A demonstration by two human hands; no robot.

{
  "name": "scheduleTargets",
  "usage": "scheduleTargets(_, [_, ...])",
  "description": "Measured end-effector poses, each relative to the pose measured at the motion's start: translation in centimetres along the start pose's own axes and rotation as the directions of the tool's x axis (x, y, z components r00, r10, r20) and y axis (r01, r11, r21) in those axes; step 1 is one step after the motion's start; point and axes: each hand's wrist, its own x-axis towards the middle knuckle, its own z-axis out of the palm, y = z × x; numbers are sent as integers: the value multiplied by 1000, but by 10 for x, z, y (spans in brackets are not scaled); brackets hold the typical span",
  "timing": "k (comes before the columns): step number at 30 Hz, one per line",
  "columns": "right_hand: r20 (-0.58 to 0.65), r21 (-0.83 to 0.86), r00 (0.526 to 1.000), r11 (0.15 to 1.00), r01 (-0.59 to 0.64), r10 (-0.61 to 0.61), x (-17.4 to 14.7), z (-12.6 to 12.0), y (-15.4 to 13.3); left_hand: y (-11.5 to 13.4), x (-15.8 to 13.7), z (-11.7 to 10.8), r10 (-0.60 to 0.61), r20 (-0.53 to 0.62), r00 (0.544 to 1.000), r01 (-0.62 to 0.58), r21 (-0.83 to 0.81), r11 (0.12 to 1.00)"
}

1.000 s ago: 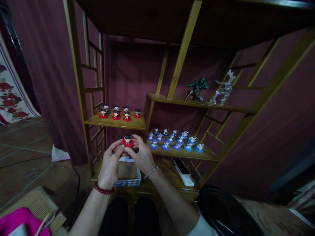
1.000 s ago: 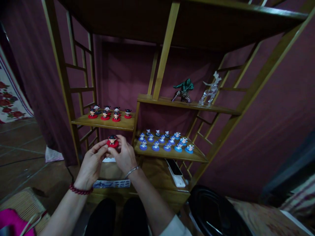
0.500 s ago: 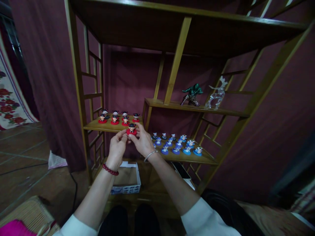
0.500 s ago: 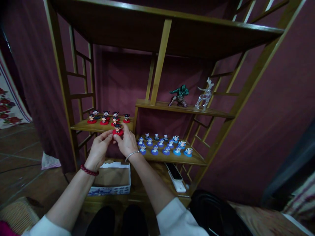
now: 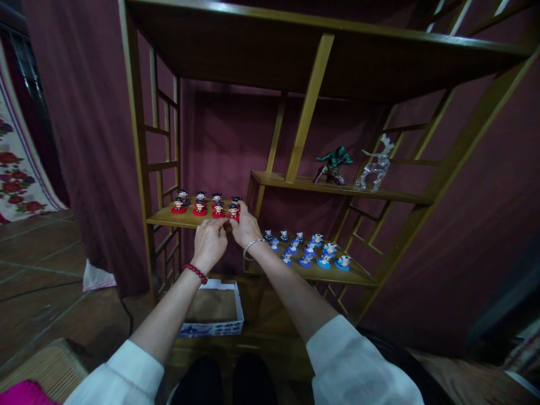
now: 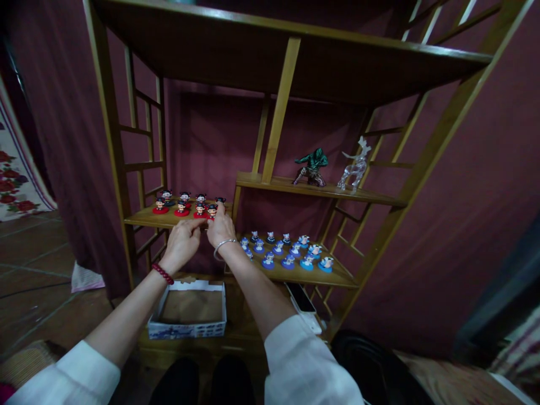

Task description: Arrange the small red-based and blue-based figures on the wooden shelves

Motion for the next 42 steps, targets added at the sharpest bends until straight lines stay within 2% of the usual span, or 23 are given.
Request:
scheduleTargets(5, [22,-69,999,997,-31,33,9,7,2,-2,3,6,35,80,996,-40,67,997])
scheduleTargets(12, [74,-178,996,983,-38,52,16,13,2,-9,10,12,41,119,992,-53,102,993])
scheduleTargets(25, [100,-242,988,966,-87,114,33,16,-1,-9,20,10,57,253,966,-94,135,986])
scheduleTargets(37, [52,-182,992,978,-104,115,39,20,2,-12,15,16,132,147,980,-153,142,978])
scheduleTargets(42, [23,-161,996,983,-85,90,35,18,3,-13,12,16,196,134,971,-215,150,965])
